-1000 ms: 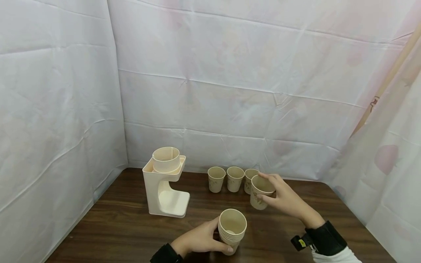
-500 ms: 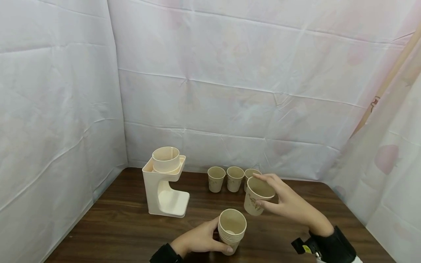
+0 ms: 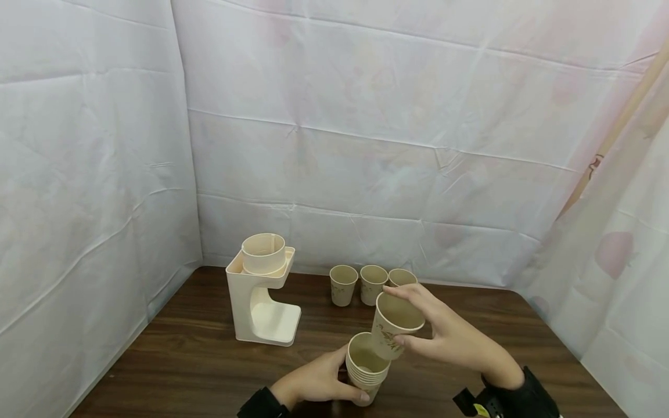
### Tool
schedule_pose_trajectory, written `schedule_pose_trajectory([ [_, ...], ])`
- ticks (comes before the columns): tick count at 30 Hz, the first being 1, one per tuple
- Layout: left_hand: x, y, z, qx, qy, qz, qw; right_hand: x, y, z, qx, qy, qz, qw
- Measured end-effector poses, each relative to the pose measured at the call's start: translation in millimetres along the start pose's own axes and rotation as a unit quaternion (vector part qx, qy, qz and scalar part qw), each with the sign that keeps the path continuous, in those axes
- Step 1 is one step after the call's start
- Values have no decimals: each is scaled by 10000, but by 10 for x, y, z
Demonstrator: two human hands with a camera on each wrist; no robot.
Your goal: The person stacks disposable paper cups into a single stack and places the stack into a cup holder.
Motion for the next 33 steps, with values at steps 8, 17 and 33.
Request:
schedule_pose_trajectory([
  [8, -36, -10, -7, -130, 58, 46, 9999, -78, -145, -50, -141, 211, -71, 9997],
  [17, -42, -8, -10, -102, 101, -94, 9999, -65, -313, -83, -149, 267, -127, 9995],
  [33, -25, -10, -6, -114, 41, -73, 9999, -41, -571, -34, -339, 544, -88, 9979],
])
Point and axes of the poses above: each hand's wrist, its own z-axis away from the middle knuckle, its own y-axis out of the back of the hand, x = y × z, the point moved 7 cm from there along -z, towards the middle knuckle, and after that the axes turned 10 degrees about -y, right-handed, at the moved point
